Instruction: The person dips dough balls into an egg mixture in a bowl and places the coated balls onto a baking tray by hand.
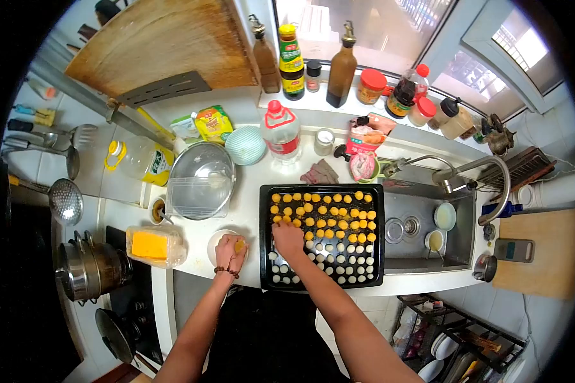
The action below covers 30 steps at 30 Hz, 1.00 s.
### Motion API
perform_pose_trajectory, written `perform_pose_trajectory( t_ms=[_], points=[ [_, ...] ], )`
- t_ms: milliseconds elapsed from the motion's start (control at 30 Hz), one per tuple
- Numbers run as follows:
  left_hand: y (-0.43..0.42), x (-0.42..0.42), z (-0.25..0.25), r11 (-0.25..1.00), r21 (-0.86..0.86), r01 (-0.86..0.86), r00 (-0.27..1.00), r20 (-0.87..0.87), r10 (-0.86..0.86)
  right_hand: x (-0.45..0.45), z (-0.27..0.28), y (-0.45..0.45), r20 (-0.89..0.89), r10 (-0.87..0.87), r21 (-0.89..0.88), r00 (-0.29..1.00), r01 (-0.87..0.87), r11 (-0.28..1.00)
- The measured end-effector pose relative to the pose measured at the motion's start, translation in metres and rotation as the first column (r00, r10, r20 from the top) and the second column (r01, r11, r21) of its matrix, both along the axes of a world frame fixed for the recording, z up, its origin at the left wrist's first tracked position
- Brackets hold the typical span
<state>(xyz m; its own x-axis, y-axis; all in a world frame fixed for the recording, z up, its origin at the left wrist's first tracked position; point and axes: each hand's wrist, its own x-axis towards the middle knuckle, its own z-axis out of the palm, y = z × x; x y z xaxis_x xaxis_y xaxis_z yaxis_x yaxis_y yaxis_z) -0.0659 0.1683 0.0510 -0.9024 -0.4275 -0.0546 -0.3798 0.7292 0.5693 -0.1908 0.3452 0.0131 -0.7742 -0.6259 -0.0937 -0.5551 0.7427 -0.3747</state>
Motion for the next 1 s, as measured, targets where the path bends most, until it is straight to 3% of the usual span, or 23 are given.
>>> perform_pose_trajectory(
  t_ms=[100,167,233,367,433,500,533,600,633,667,700,767,833,900,967,1000],
  points=[
    [-0.024,0.017,0.006,0.998,-0.058,0.005,0.994,-0.111,-0.011,0.002,0.002,-0.006,-0.018,-0.002,0.029,1.000,0.002,1.000],
    [-0.046,0.027,0.010,1.000,0.011,0.000,0.993,-0.120,0.001,0.010,0.017,-0.016,-0.002,-0.043,0.049,0.999,0.043,0.998],
    [-0.066,0.035,0.018,0.997,0.078,0.007,0.997,-0.082,0.000,0.020,0.036,-0.027,-0.051,0.020,-0.275,0.999,-0.033,0.961],
    [-0.104,0.047,0.013,0.984,0.172,0.054,0.997,-0.057,-0.045,0.070,0.068,-0.075,0.188,0.121,-0.342,0.975,-0.050,0.938],
    [-0.118,0.050,0.004,0.979,0.175,0.106,0.994,-0.058,-0.097,0.093,0.054,-0.100,0.193,0.118,-0.217,0.974,-0.075,0.973],
    [-0.128,0.052,-0.001,0.988,-0.016,0.156,0.953,-0.262,-0.155,0.105,0.042,-0.118,0.206,0.113,-0.091,0.972,-0.096,0.991],
    [-0.134,0.053,-0.006,0.986,-0.005,0.167,0.951,-0.265,-0.162,0.108,0.039,-0.125,0.177,0.113,0.033,0.978,-0.120,0.992],
    [-0.143,0.053,-0.017,0.983,0.169,0.066,0.995,0.061,-0.077,0.111,0.034,-0.135,0.144,0.123,0.175,0.982,-0.147,0.973],
    [-0.146,0.053,-0.023,0.981,0.182,0.073,0.994,0.063,-0.086,0.114,0.031,-0.139,0.148,0.113,0.187,0.982,-0.140,0.972],
    [-0.145,0.051,-0.029,0.895,0.441,-0.064,0.975,0.219,-0.038,0.117,0.028,-0.143,0.148,0.096,0.240,0.984,-0.130,0.962],
    [-0.146,0.050,-0.036,0.734,0.638,-0.233,0.925,0.379,-0.035,0.121,0.026,-0.147,0.148,0.080,0.291,0.986,-0.121,0.949],
    [-0.146,0.052,-0.052,0.692,0.677,-0.251,0.903,0.421,-0.084,0.124,0.023,-0.149,0.172,0.069,0.312,0.983,-0.121,0.943],
    [-0.139,0.053,-0.057,0.472,0.792,-0.387,0.900,0.436,0.005,0.129,0.017,-0.152,0.332,0.003,0.147,0.943,-0.055,0.988],
    [-0.139,0.055,-0.052,0.475,0.801,-0.364,0.902,0.430,-0.034,0.132,0.008,-0.153,0.385,-0.005,0.064,0.923,-0.022,0.998],
    [-0.139,0.055,-0.047,0.383,0.814,-0.436,0.873,0.487,-0.041,0.129,-0.013,-0.149,0.431,-0.019,-0.063,0.902,0.052,0.997],
    [-0.141,0.056,-0.051,0.372,0.823,-0.430,0.871,0.486,-0.068,0.124,0.008,-0.153,0.360,-0.110,0.081,0.926,0.086,0.993]
  ],
)
